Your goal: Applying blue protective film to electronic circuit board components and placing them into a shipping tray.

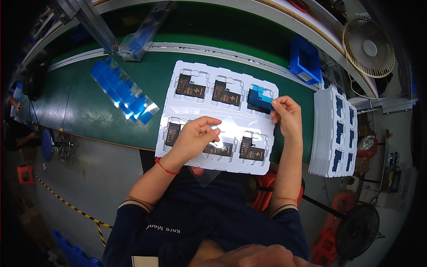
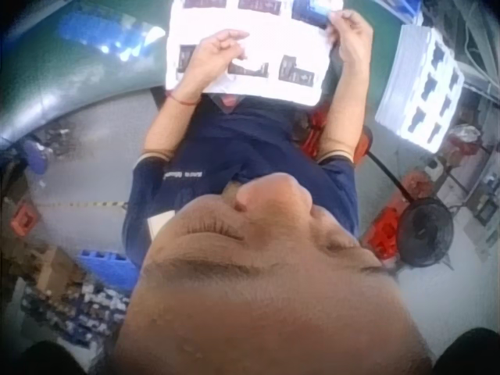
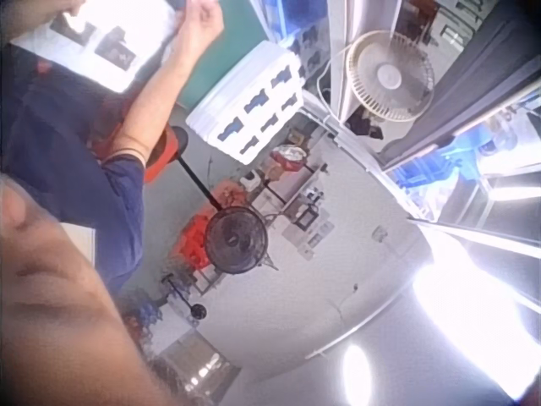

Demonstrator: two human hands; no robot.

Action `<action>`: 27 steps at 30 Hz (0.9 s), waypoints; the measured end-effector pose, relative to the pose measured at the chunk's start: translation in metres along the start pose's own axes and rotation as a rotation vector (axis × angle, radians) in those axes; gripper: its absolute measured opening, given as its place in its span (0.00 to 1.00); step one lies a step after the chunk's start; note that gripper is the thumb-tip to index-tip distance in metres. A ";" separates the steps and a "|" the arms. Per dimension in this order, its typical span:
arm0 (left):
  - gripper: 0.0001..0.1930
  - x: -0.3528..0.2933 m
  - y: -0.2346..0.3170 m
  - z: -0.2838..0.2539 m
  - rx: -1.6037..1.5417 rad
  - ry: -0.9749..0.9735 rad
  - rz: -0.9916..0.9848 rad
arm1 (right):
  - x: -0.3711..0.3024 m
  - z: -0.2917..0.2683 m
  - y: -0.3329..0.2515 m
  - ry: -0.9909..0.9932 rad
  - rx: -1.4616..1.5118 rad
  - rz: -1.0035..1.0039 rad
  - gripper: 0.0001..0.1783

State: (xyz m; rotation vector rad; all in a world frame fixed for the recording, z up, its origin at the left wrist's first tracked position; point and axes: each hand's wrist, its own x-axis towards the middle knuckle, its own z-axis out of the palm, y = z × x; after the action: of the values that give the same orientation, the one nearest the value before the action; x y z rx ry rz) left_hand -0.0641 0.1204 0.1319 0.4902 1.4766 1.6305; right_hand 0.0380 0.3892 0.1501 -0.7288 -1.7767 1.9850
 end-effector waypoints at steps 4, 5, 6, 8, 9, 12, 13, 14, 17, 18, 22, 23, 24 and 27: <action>0.13 0.000 0.000 0.000 0.006 -0.001 0.002 | 0.005 -0.005 0.007 0.107 -0.225 0.055 0.04; 0.13 0.000 -0.001 0.000 0.005 0.000 0.002 | 0.005 -0.003 0.008 0.130 -0.259 0.058 0.05; 0.13 0.000 -0.001 -0.001 0.002 0.001 0.003 | 0.006 -0.001 0.009 0.128 -0.258 0.059 0.05; 0.13 0.000 -0.002 -0.001 0.000 0.001 0.002 | 0.006 0.001 0.013 0.140 -0.236 0.018 0.05; 0.13 0.001 -0.003 -0.001 -0.003 -0.001 0.012 | 0.007 0.001 0.014 0.140 -0.235 0.020 0.05; 0.13 0.001 -0.002 -0.001 -0.010 -0.003 0.014 | 0.008 0.001 0.015 0.137 -0.235 0.008 0.05; 0.13 0.000 -0.002 -0.001 -0.015 -0.002 0.006 | 0.008 0.001 0.016 0.138 -0.237 0.002 0.05; 0.13 0.000 -0.002 -0.001 -0.016 -0.001 0.006 | 0.008 0.002 0.016 0.139 -0.240 -0.003 0.05; 0.13 0.001 -0.003 -0.001 -0.008 -0.003 0.019 | 0.008 0.001 0.017 0.145 -0.259 -0.001 0.05; 0.13 0.001 -0.003 -0.001 -0.006 -0.002 0.018 | 0.007 0.001 0.016 0.144 -0.259 -0.001 0.05; 0.13 0.001 -0.003 -0.001 -0.007 0.002 0.017 | 0.008 0.004 0.016 0.156 -0.315 -0.002 0.05; 0.13 0.001 -0.002 -0.001 -0.007 0.001 0.017 | 0.008 0.004 0.017 0.159 -0.349 -0.005 0.05; 0.13 0.001 -0.001 -0.001 0.000 0.002 0.012 | 0.008 0.005 0.018 0.160 -0.349 -0.005 0.05; 0.13 0.001 -0.001 -0.001 0.006 0.000 0.009 | 0.009 0.007 0.022 0.200 -0.475 -0.019 0.05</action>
State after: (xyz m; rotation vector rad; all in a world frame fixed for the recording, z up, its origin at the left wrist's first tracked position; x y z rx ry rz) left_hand -0.0654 0.1201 0.1308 0.5006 1.4815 1.6336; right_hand 0.0280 0.3862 0.1280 -1.0081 -2.1364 1.4229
